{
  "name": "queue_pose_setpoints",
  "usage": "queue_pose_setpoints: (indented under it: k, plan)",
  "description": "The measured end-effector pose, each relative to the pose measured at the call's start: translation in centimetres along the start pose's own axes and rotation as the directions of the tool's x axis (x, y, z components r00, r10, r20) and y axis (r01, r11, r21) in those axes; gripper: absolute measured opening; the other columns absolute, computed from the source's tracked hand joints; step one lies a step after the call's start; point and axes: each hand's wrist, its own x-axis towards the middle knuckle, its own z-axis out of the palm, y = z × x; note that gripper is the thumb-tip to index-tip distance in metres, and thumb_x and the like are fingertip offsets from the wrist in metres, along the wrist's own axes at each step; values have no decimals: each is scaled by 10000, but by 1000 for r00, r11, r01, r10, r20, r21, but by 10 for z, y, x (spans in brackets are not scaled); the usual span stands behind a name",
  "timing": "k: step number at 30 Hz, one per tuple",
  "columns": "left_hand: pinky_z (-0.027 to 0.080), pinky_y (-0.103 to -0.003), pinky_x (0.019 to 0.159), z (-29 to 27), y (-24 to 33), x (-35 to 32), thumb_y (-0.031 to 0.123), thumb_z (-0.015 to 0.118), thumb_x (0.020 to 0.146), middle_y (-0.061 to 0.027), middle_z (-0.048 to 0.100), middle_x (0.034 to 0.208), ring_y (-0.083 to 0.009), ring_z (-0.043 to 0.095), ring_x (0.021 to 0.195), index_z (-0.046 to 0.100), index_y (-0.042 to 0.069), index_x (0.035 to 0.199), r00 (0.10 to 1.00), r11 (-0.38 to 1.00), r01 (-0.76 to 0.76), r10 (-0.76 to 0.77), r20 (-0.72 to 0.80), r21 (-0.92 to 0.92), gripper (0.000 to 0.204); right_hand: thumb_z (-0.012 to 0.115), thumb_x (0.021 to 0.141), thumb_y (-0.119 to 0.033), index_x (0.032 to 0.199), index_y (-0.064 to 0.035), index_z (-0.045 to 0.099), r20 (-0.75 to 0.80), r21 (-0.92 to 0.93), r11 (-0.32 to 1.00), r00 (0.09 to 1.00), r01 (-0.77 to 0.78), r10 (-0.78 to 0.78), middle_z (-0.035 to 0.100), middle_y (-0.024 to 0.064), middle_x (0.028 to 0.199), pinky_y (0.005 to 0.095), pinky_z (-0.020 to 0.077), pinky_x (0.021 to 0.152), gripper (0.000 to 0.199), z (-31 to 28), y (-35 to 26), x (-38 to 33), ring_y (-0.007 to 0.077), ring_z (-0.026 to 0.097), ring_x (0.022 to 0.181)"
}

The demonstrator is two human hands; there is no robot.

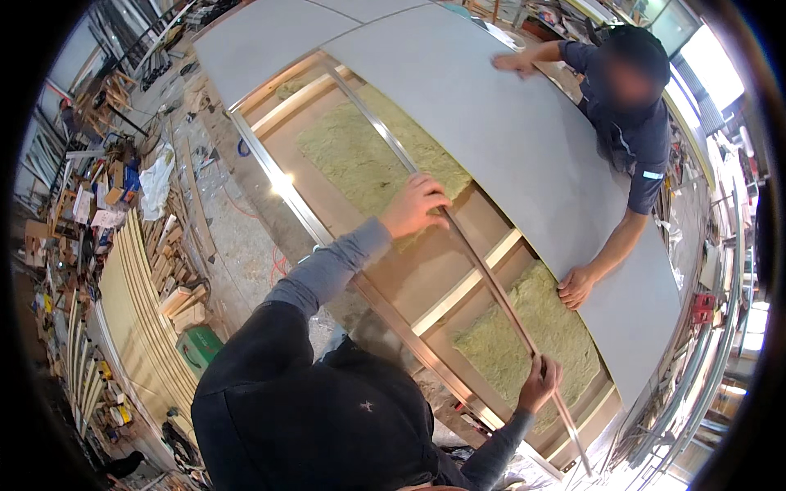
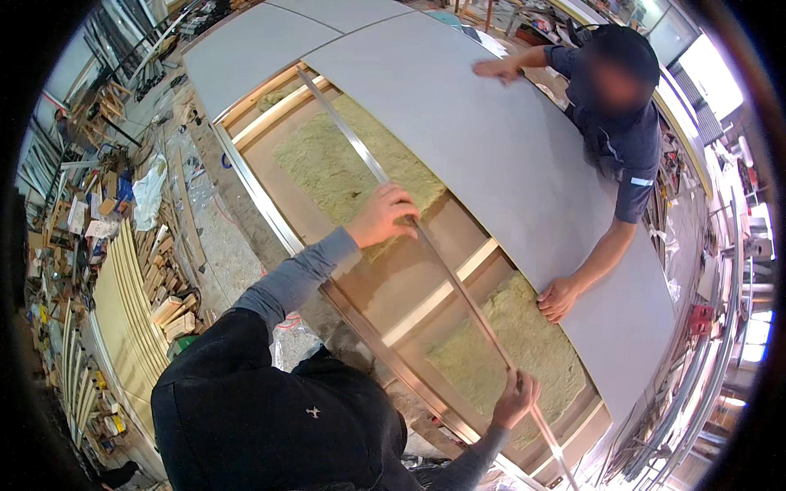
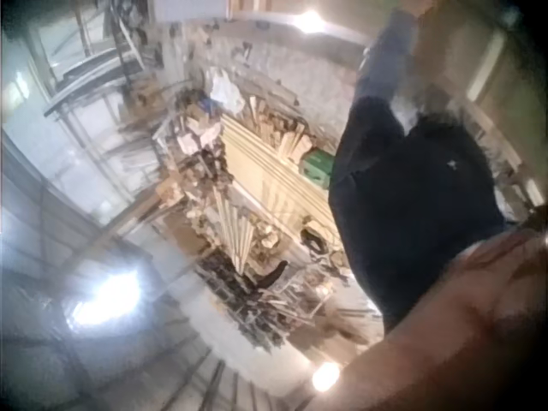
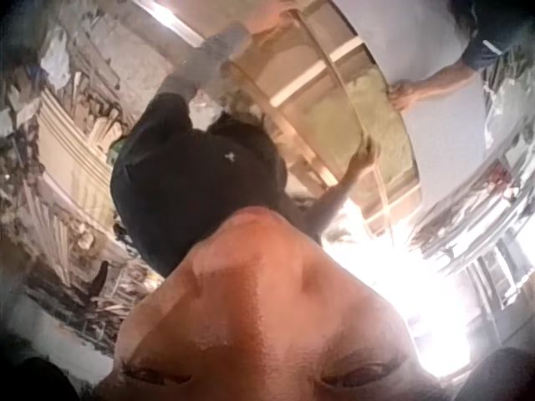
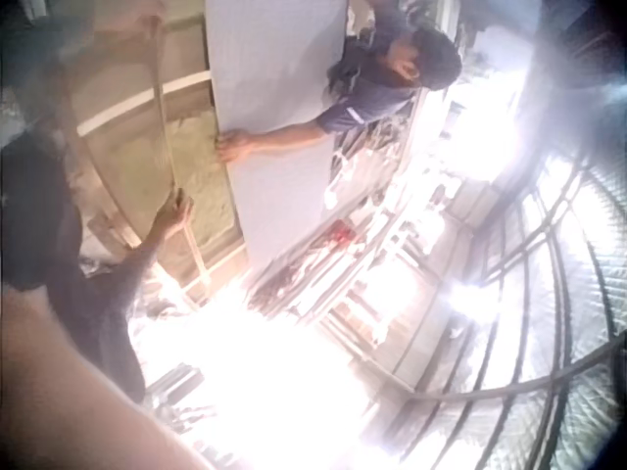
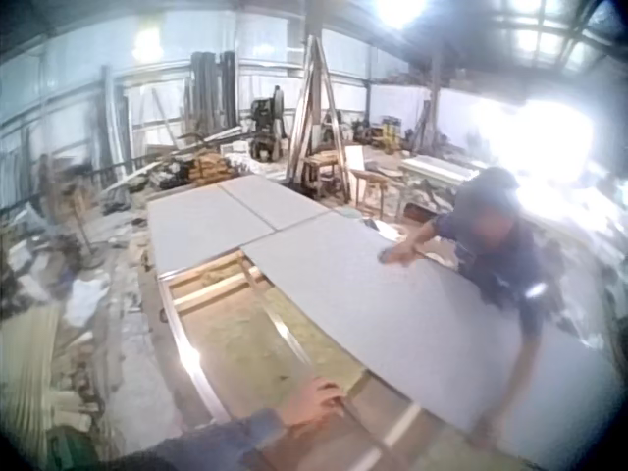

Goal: The person positions a long metal trim piece along a wooden frame, then places a large white panel onto the frame. They use a nail gun to fasten the panel and trim, then apply sealant along the trim with a caulking gun. Finally, they use a utility knife to trim excess material from the panel edge.

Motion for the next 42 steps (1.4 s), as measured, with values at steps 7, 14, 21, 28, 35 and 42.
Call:
queue_pose_setpoints:
  k: [7,14,21,28,35,42]
  plan:
    - [425,-468,1048,35,-44,40,310,847,807,-144,609,1166,-346,519,1188,704,99,1107,967,951,228,-245,-61,-210,394,743,923,-145,910,-1,723,-41,7,1000,999,-4,5,648,145,843,415,486,757,146,42,14,66,306,594,817]
    - [513,-348,977,22,-109,14,227,634,1034,-118,673,1080,-227,632,1031,603,-76,1165,539,431,622,-841,-42,-654,332,768,875,-310,915,-99,737,-118,-105,981,977,166,-178,649,68,910,435,446,852,217,72,33,115,284,585,943]
    - [463,-448,1123,69,-35,29,248,655,1033,-174,520,1401,-286,490,1314,507,-28,1380,335,-495,497,-649,683,-713,468,774,856,-337,881,-144,751,-239,-156,977,955,144,-178,637,36,986,449,409,887,197,93,27,143,281,557,1003]
    - [505,-546,1096,140,-30,48,213,479,1111,-142,599,1281,-315,588,1210,518,3,1310,315,-451,373,-761,568,-811,292,810,820,-300,917,-141,765,-127,-151,961,960,230,-249,649,20,990,433,422,878,191,96,26,163,261,577,996]
    - [530,-520,1076,147,-1,54,265,548,1085,-119,608,1238,-275,624,1159,519,-9,1247,425,-291,310,-809,406,-905,320,804,831,-298,934,-120,748,-80,-132,957,959,259,-270,667,15,1016,425,449,881,214,97,25,186,250,604,1005]
    - [504,-485,1094,145,2,45,330,587,1065,-93,593,1296,-266,578,1226,511,27,1366,458,-281,328,-788,412,-902,434,784,834,-245,893,-101,711,-35,-189,910,924,368,-381,675,27,1011,452,511,851,171,102,23,185,263,633,1017]
